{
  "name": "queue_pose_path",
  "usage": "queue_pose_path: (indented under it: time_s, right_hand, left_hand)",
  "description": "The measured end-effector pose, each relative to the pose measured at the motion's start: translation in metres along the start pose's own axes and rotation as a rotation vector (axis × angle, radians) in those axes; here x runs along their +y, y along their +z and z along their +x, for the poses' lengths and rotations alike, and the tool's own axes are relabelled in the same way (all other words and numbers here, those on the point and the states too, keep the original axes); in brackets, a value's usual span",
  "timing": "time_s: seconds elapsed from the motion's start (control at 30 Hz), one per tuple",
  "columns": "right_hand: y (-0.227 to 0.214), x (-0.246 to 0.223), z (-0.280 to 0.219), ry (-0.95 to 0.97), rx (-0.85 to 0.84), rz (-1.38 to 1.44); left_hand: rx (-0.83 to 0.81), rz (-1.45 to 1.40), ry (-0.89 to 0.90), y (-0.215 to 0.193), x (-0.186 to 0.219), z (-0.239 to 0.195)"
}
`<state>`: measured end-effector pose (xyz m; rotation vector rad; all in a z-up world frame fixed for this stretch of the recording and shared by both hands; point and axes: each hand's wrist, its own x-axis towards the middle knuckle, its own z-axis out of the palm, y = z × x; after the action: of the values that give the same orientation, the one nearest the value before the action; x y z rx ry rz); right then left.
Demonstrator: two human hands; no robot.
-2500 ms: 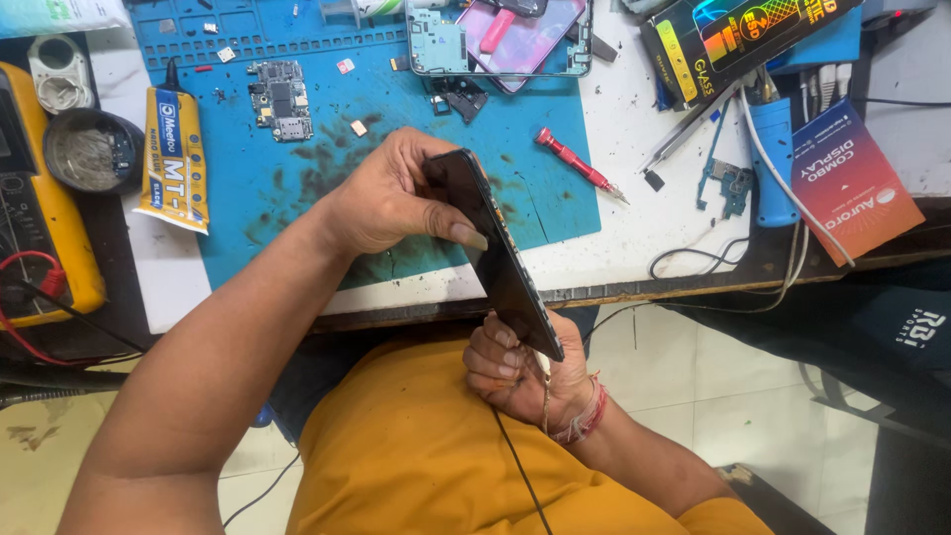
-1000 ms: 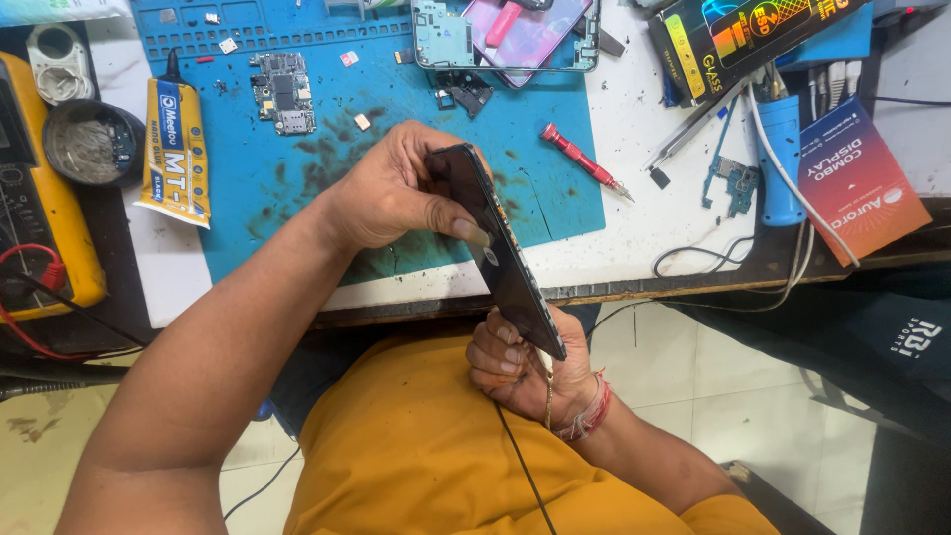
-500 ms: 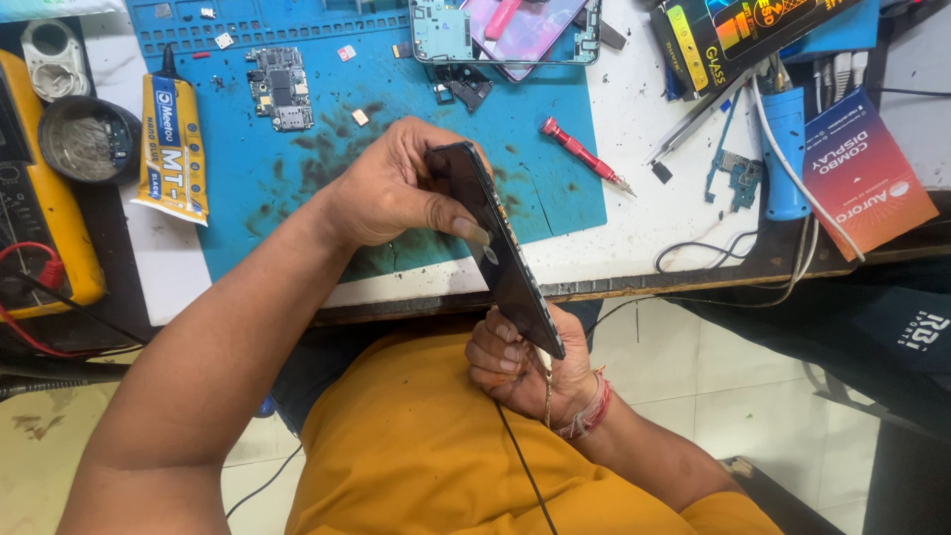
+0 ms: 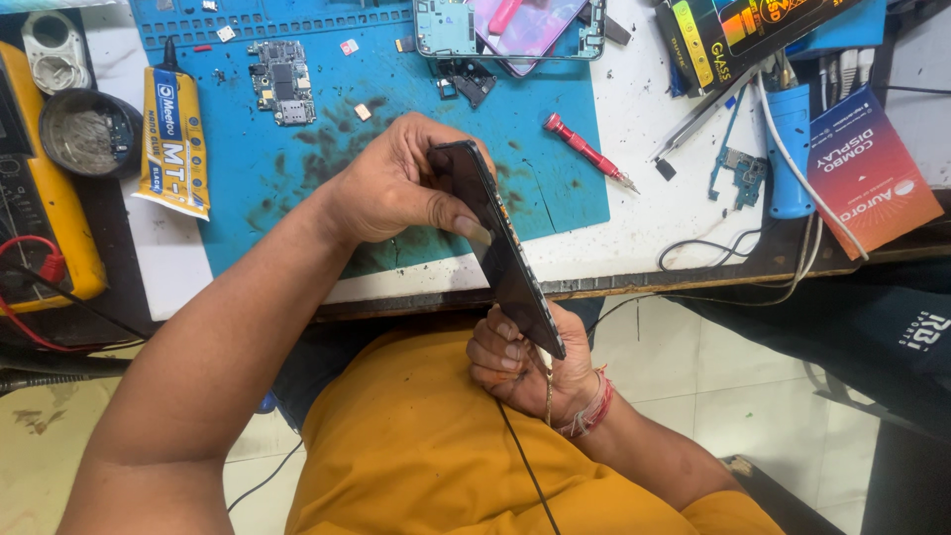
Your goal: The person works on a disassembled smartphone, manipulating internal components and applying adhesive. They use tweezers to handle small parts and a soldering iron to work on the circuit board. The task involves precise handling of electronic components on a cluttered workbench.
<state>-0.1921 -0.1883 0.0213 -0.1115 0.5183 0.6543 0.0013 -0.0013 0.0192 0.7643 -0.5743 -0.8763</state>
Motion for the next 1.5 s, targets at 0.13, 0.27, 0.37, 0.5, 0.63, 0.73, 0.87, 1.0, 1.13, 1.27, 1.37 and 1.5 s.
queue_pose_path:
  time_s: [0.13,0.27,0.37,0.5,0.63,0.73,0.87,1.0,1.13,1.27,1.37,1.5]
  right_hand:
    - [0.000,0.001,0.000,-0.003,0.001,0.006]
    - [0.000,0.001,0.000,-0.004,0.002,0.010]
    - [0.000,0.000,0.000,-0.006,0.002,0.007]
    - [0.000,0.000,0.000,-0.005,-0.006,0.011]
    - [0.000,-0.002,0.000,0.007,-0.001,0.027]
    - [0.000,-0.002,0.000,0.007,-0.014,0.033]
    - [-0.001,-0.003,0.000,0.009,-0.030,0.035]
    - [0.000,-0.006,0.002,0.010,-0.025,0.045]
    - [0.010,-0.016,0.001,-0.045,-0.013,-0.031]
    - [0.035,-0.044,-0.008,-0.233,0.414,-0.408]
    - [0.046,-0.076,-0.011,-0.311,0.347,-0.786]
    - [0.050,-0.092,0.004,-0.297,0.247,-1.257]
  left_hand:
    - [-0.006,0.003,-0.008,0.000,0.002,0.000]
    - [-0.004,0.005,-0.006,0.001,0.004,0.000]
    - [-0.006,0.011,0.008,0.002,0.003,0.000]
    - [-0.008,0.010,0.011,0.001,0.002,0.000]
    - [0.000,0.019,0.017,0.000,0.002,0.000]
    - [-0.001,0.021,0.021,-0.001,0.001,-0.001]
    - [0.004,0.017,0.020,-0.003,0.000,-0.001]
    - [0.009,-0.004,0.034,-0.003,-0.002,0.001]
    - [0.064,0.013,0.071,0.003,0.002,-0.001]
    - [0.055,-0.038,0.210,0.016,0.022,-0.019]
    - [0.242,0.034,0.223,0.030,0.024,-0.045]
    - [0.573,0.517,0.161,0.052,0.005,-0.082]
